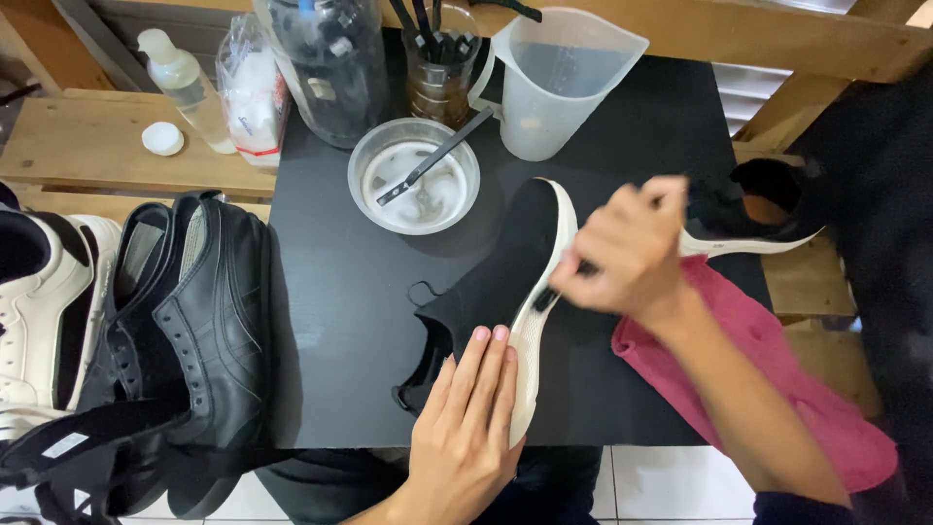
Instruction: The person cleans a black and white sneaker by scrubbing the white sole with a small brush dipped in a cleaning solution. They hold the shoe steady with one hand while scrubbing with the other, then wipe the sole with a pink cloth.
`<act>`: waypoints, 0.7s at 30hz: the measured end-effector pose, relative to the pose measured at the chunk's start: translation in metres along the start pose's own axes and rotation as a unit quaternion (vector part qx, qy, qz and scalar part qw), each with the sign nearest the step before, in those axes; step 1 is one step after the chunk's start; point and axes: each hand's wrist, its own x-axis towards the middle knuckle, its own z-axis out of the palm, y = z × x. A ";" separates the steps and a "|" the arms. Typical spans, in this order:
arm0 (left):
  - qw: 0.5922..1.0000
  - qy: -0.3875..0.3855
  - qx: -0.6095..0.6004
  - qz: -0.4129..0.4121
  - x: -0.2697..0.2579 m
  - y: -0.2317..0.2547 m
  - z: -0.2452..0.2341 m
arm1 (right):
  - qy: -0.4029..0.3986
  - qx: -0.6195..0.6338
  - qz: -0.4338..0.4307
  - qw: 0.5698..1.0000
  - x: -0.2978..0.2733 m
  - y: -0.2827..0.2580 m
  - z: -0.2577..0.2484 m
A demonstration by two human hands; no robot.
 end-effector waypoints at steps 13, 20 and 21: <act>1.000 -0.011 0.000 -0.002 -0.001 0.001 -0.002 | 0.007 -0.029 0.021 0.999 -0.004 0.019 0.001; 1.000 0.005 0.001 -0.006 0.001 0.002 -0.002 | -0.004 -0.012 0.007 1.000 -0.001 0.017 0.001; 1.000 0.006 0.002 -0.005 0.003 0.002 -0.003 | 0.001 -0.023 0.010 1.000 -0.001 0.022 0.002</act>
